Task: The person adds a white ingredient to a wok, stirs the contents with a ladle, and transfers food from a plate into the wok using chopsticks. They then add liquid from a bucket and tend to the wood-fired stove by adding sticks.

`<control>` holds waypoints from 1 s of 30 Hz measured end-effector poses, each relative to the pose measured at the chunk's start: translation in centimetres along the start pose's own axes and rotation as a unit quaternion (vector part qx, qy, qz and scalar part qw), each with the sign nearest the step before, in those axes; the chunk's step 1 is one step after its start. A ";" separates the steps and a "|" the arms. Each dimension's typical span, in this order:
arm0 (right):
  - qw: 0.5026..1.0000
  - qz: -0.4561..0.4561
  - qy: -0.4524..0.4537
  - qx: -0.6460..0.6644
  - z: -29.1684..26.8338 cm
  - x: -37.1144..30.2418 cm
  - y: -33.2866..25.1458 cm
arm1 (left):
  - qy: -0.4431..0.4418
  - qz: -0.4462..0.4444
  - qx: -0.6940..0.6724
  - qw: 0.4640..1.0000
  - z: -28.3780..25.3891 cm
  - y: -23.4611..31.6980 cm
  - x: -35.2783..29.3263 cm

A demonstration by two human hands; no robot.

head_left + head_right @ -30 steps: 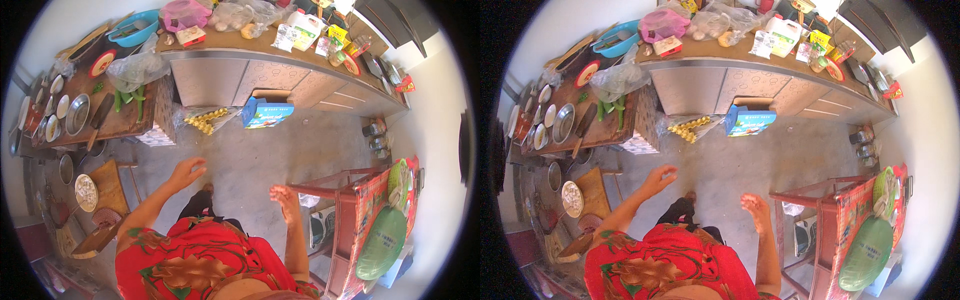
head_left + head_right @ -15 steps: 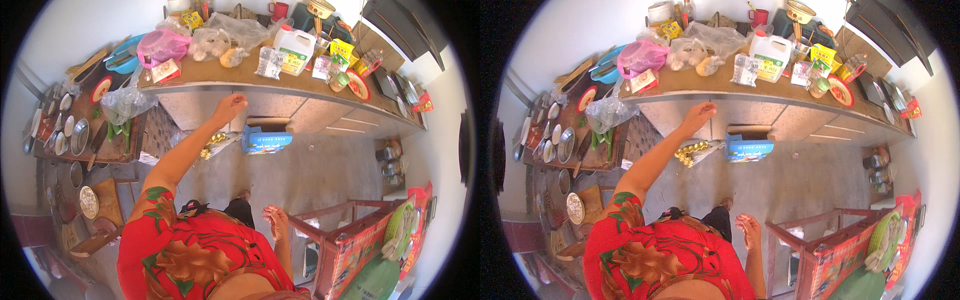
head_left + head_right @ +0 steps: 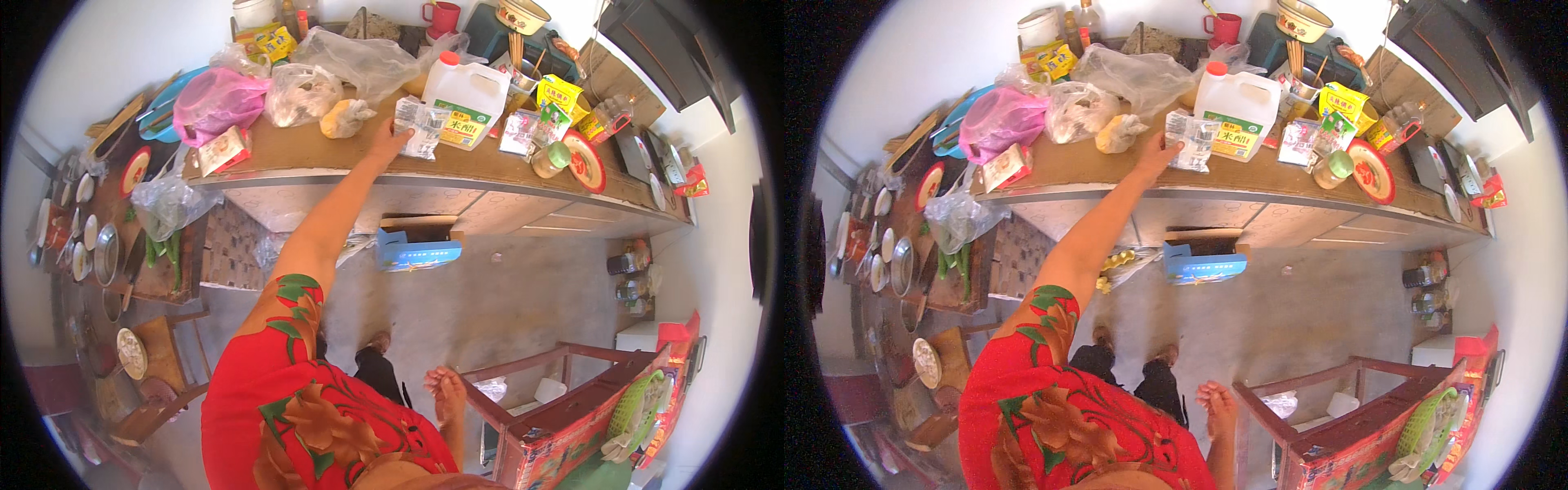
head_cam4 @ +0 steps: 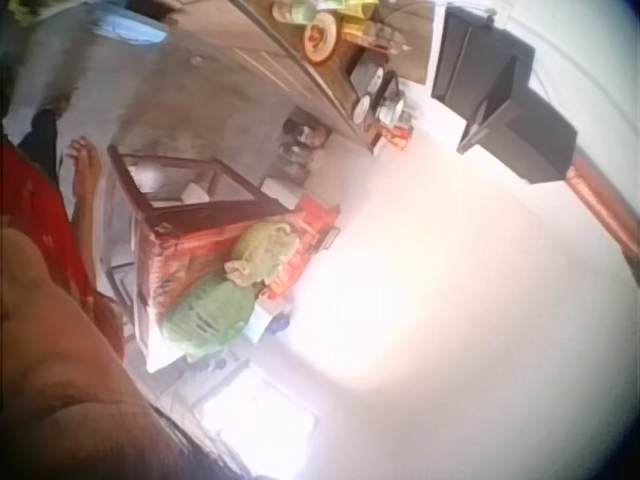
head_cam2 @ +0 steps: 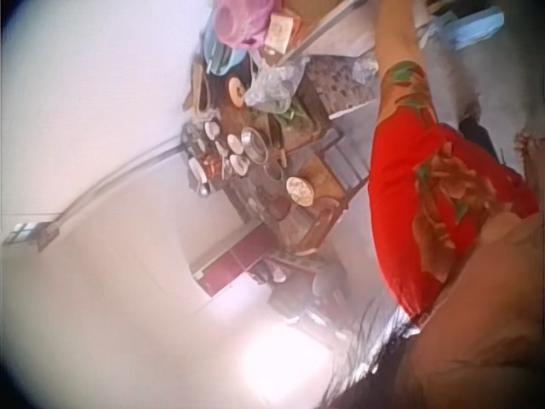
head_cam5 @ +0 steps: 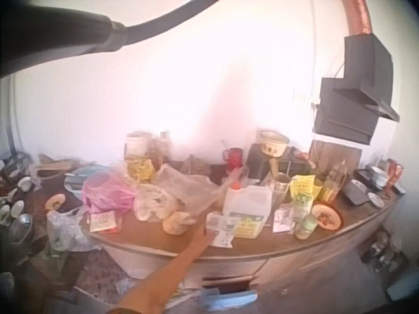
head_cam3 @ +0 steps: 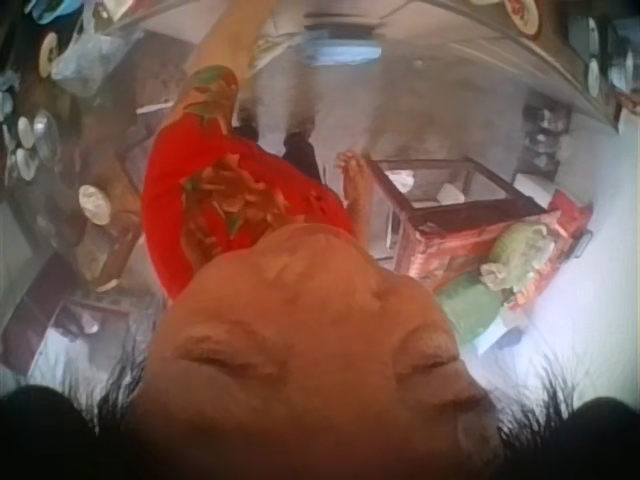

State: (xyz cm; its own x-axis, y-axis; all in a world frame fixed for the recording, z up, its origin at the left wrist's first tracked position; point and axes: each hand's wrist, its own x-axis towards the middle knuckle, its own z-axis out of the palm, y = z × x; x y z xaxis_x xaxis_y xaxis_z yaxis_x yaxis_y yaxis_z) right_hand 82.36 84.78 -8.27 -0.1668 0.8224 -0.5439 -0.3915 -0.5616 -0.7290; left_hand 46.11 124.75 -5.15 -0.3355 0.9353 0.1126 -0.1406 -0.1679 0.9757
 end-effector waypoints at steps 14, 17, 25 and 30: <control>0.997 -0.019 -0.050 -0.058 5.7 5.7 0.3 | -0.018 -0.080 -0.158 0.984 -1.3 -0.2 -1.5; 0.986 -0.097 -0.079 -0.108 8.4 9.8 -1.8 | -0.015 -0.097 -0.216 0.971 -0.6 2.9 -6.0; 0.930 -0.283 -0.203 0.119 22.8 16.2 -7.6 | -0.024 -0.143 -0.293 0.945 0.7 12.8 -19.2; 0.923 -0.264 -0.179 0.215 25.8 14.9 -6.2 | -0.040 -0.078 -0.164 0.983 -0.9 14.1 -23.0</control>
State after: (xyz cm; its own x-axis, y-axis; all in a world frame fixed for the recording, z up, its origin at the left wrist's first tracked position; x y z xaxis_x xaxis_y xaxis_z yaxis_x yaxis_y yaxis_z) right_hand 58.98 102.83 -1.15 -0.1085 0.9917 0.0685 -0.8138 -0.0490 -0.5790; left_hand 50.98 100.57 5.88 -0.2134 0.9769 -0.0064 -0.4809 -0.0993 0.8711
